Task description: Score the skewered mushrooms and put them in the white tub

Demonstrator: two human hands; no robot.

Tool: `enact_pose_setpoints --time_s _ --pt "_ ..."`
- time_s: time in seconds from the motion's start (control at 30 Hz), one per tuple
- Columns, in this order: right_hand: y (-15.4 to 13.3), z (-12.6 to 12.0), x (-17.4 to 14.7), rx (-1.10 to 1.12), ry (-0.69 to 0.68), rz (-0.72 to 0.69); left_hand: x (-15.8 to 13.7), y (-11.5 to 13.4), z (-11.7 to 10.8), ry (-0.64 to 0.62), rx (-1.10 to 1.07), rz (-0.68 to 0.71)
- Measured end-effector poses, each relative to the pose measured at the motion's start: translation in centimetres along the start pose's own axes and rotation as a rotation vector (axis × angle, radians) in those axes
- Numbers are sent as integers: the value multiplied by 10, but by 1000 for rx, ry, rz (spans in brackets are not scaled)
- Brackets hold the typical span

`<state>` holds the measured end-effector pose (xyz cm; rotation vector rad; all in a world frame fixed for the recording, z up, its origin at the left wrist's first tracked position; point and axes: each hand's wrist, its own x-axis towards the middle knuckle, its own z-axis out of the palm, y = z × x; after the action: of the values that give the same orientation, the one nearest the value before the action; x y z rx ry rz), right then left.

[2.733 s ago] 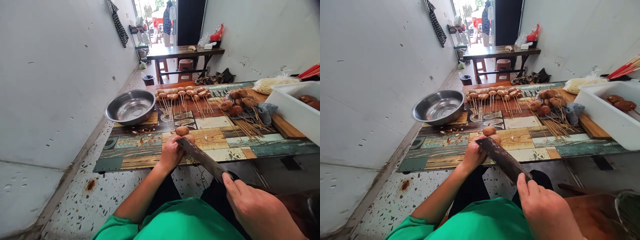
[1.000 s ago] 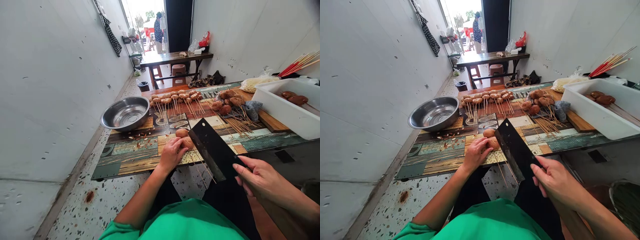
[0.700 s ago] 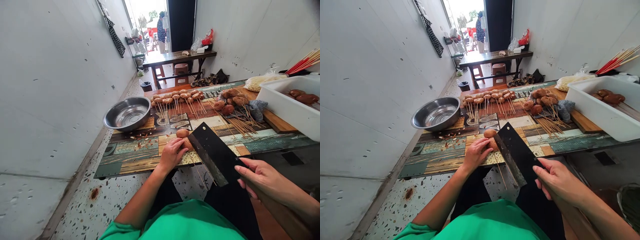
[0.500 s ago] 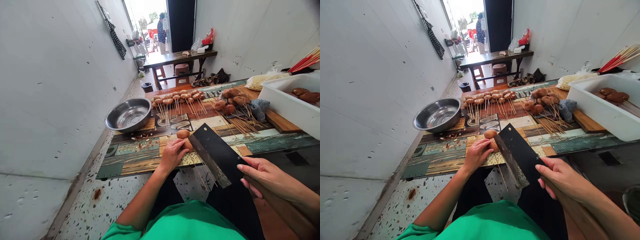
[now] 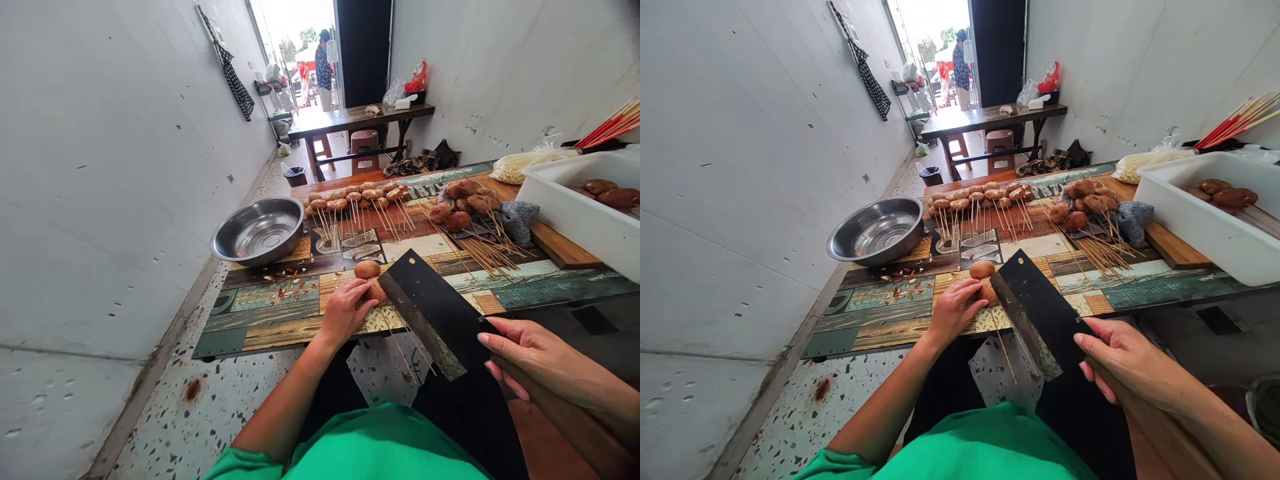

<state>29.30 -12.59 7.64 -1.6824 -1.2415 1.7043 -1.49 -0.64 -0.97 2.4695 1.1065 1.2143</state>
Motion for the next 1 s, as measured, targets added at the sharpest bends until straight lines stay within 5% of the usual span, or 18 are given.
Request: enact_pose_setpoints --time_s 0.43,0.77,1.0 --pt "-8 -11 22 66 -124 -1 -1 -4 2 27 2 6" --pt "12 -2 20 202 -72 42 0 -3 1 -22 23 -39" --pt "15 -9 22 259 -84 25 -3 -2 0 83 67 -13"
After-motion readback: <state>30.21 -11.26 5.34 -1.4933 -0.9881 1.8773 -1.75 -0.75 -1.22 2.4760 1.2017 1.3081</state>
